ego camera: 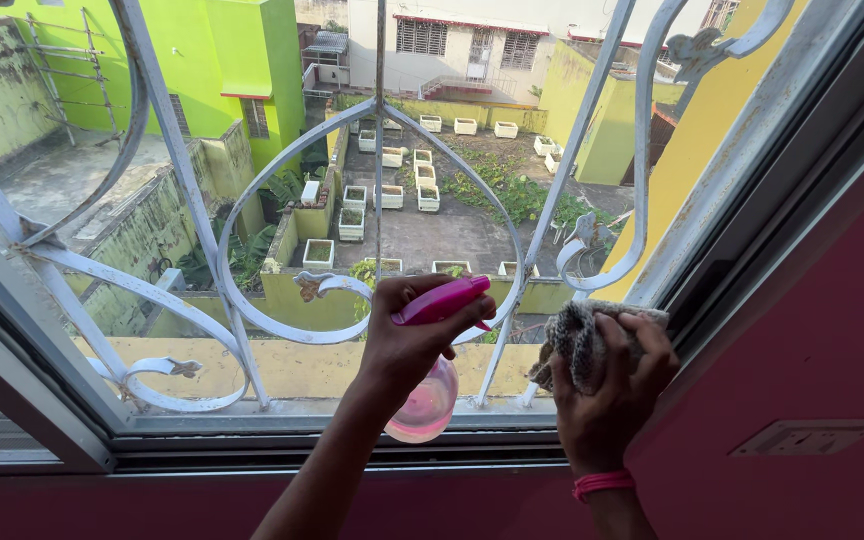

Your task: The person cleans a glass window by spraying liquid from a bottle and wiping the surface with a cloth.

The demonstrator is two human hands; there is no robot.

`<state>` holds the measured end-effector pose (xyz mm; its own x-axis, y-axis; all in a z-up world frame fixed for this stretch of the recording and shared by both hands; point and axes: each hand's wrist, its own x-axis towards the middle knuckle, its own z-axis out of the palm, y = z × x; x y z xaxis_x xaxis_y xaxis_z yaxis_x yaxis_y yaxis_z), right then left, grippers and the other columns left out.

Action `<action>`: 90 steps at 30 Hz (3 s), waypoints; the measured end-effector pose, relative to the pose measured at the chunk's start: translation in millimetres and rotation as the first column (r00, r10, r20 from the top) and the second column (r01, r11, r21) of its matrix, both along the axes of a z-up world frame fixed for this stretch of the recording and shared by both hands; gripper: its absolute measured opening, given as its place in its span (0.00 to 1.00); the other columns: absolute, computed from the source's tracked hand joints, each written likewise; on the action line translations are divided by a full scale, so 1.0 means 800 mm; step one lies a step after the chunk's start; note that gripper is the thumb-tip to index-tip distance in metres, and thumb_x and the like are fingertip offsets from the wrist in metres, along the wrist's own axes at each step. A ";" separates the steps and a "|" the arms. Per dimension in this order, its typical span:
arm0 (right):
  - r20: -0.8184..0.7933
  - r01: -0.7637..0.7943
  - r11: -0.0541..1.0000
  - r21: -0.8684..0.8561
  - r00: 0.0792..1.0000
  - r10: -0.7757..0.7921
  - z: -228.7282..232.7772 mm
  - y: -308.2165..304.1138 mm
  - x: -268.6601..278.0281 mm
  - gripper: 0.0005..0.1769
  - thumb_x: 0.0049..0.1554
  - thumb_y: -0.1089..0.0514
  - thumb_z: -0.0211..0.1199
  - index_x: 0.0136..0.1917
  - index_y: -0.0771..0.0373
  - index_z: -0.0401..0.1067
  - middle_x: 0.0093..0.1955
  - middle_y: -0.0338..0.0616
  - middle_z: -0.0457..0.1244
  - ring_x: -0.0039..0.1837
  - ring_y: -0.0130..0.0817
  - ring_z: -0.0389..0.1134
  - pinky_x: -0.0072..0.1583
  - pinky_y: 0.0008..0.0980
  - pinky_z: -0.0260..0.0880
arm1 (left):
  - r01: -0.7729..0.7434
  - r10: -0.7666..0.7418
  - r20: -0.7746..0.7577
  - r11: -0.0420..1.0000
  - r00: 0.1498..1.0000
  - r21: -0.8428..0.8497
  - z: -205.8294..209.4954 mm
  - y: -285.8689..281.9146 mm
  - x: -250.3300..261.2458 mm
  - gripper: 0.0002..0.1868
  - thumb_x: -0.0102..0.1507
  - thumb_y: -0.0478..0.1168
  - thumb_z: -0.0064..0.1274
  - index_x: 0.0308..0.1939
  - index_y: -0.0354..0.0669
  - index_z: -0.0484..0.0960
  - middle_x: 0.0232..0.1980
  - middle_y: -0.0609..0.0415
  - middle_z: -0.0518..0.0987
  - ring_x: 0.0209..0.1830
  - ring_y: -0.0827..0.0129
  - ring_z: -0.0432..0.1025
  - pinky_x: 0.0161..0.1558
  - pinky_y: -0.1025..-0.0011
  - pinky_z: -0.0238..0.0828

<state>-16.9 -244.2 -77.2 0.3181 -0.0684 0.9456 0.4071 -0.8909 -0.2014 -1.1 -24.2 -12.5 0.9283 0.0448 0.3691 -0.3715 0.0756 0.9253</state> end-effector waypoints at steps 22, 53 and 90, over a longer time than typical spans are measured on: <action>-0.127 0.013 0.996 0.083 0.992 -0.003 -0.070 0.008 0.000 0.34 0.44 0.58 0.76 0.63 0.58 0.67 0.67 0.50 0.55 0.72 0.54 0.55 0.73 0.51 0.58 | 0.035 -0.035 -0.014 0.999 0.999 0.025 -0.009 0.009 0.000 0.20 0.53 0.48 0.72 0.42 0.37 0.90 0.32 0.54 0.88 0.28 0.76 0.80 0.21 0.80 0.72; 0.204 -0.086 0.958 -0.274 0.968 0.145 0.137 0.086 0.012 0.27 0.53 0.56 0.71 0.65 0.58 0.73 0.65 0.49 0.62 0.74 0.56 0.60 0.71 0.53 0.59 | -0.143 0.135 -0.087 0.985 0.987 -0.097 -0.017 0.069 -0.005 0.19 0.52 0.43 0.73 0.40 0.35 0.86 0.29 0.54 0.86 0.20 0.77 0.75 0.19 0.78 0.69; 0.116 -0.119 0.889 -0.443 0.975 0.189 0.104 0.147 0.006 0.34 0.43 0.58 0.69 0.65 0.49 0.72 0.64 0.40 0.61 0.73 0.43 0.59 0.64 0.52 0.56 | -0.629 0.619 0.419 0.766 0.664 -0.134 0.167 0.102 -0.141 0.09 0.62 0.42 0.65 0.35 0.39 0.87 0.25 0.58 0.80 0.24 0.80 0.71 0.28 0.77 0.67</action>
